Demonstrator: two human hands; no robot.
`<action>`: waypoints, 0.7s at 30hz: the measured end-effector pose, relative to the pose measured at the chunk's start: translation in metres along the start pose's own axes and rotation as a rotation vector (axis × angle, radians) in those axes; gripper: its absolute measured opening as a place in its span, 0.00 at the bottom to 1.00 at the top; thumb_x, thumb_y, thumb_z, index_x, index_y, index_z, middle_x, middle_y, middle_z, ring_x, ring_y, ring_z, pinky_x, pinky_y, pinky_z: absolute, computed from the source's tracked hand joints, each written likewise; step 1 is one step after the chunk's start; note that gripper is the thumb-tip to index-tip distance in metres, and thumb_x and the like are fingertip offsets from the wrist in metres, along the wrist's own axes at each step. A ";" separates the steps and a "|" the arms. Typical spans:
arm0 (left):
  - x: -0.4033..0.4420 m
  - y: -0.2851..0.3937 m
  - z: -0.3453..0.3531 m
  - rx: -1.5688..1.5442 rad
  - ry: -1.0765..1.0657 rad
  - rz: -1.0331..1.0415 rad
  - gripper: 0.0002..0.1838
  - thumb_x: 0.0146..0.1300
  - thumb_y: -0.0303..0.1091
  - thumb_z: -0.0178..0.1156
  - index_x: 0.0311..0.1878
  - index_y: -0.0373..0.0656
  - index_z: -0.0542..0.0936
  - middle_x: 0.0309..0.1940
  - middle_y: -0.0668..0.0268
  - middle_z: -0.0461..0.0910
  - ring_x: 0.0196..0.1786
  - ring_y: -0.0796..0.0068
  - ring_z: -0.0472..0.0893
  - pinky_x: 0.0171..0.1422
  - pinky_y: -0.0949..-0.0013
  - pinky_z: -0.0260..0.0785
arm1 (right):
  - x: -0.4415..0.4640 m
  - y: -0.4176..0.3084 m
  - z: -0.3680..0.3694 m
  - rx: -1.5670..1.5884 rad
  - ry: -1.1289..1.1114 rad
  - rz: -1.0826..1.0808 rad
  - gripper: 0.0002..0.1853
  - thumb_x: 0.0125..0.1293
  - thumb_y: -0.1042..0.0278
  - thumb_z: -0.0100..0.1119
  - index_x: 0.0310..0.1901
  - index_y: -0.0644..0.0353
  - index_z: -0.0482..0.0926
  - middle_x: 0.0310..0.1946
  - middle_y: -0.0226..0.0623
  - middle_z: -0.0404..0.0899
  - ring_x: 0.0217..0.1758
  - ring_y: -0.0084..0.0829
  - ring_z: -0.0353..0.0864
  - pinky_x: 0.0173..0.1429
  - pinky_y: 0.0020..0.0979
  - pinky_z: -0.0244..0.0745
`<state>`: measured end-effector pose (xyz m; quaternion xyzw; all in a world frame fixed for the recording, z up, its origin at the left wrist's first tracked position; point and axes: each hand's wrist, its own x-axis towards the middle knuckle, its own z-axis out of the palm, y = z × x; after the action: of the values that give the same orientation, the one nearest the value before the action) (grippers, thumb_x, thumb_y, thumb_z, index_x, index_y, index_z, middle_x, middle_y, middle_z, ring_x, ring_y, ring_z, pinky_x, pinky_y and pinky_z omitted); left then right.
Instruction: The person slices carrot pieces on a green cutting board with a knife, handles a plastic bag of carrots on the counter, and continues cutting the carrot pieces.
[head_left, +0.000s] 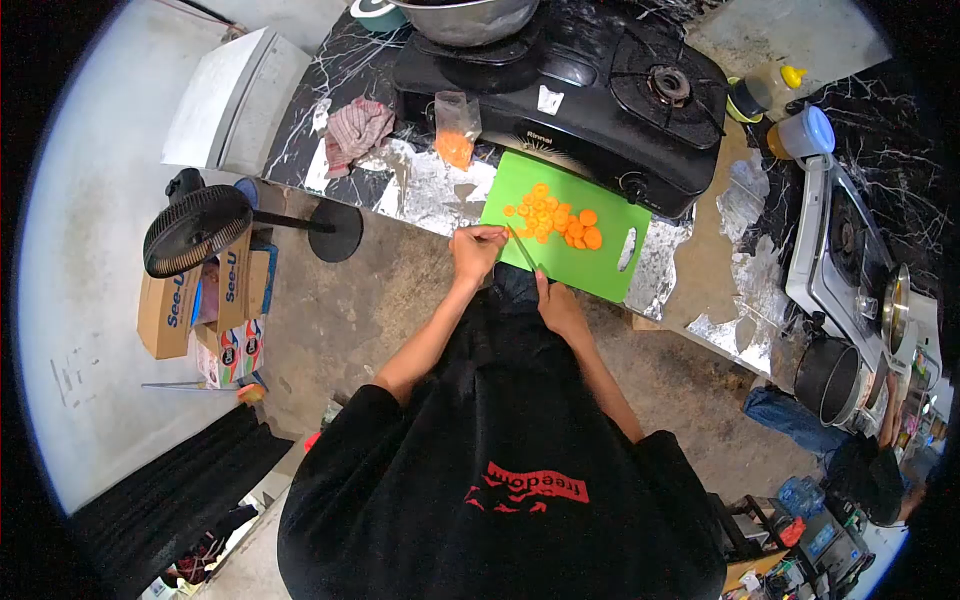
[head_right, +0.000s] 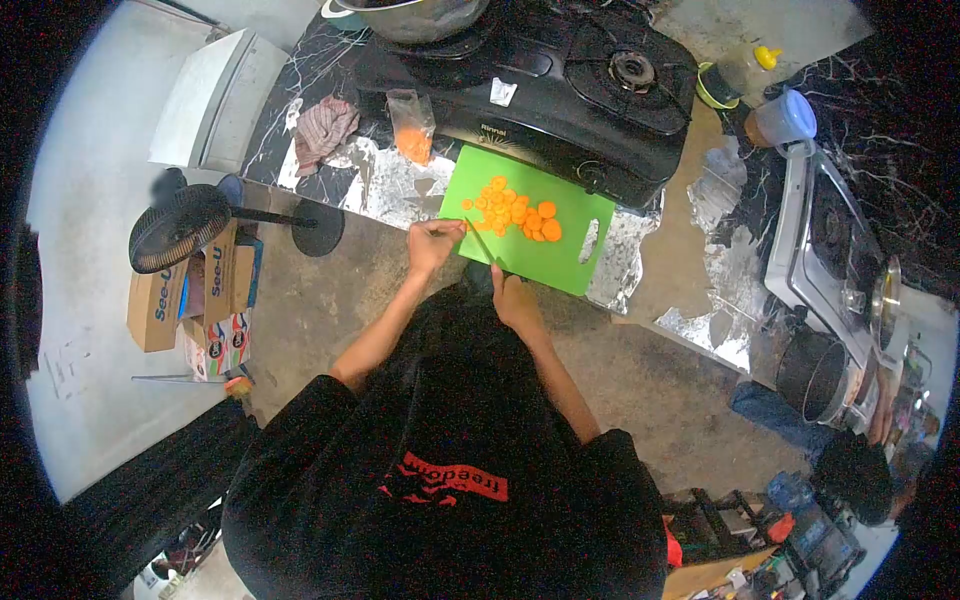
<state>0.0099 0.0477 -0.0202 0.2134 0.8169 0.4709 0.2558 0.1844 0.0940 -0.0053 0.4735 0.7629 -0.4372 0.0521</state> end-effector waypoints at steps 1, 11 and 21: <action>0.000 0.000 0.000 -0.017 -0.007 -0.022 0.07 0.49 0.28 0.69 0.32 0.36 0.85 0.27 0.58 0.84 0.29 0.76 0.83 0.38 0.74 0.74 | -0.001 -0.003 -0.002 -0.006 -0.013 0.026 0.37 0.72 0.45 0.31 0.32 0.79 0.75 0.31 0.70 0.75 0.41 0.67 0.74 0.48 0.55 0.69; 0.005 -0.014 0.003 -0.173 -0.041 -0.108 0.09 0.47 0.25 0.70 0.32 0.33 0.85 0.27 0.59 0.84 0.28 0.77 0.81 0.37 0.75 0.74 | -0.009 -0.015 -0.015 -0.011 -0.035 0.074 0.37 0.73 0.45 0.31 0.31 0.79 0.75 0.31 0.73 0.73 0.41 0.66 0.74 0.48 0.55 0.69; 0.008 -0.005 -0.002 -0.279 -0.099 -0.244 0.10 0.48 0.24 0.70 0.34 0.30 0.84 0.26 0.59 0.83 0.26 0.78 0.80 0.30 0.77 0.72 | -0.003 -0.015 -0.012 -0.009 -0.082 0.057 0.39 0.73 0.44 0.29 0.27 0.79 0.76 0.29 0.71 0.74 0.39 0.65 0.75 0.48 0.55 0.69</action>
<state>0.0022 0.0491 -0.0256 0.0982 0.7499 0.5340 0.3780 0.1792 0.0984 0.0129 0.4763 0.7484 -0.4510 0.0979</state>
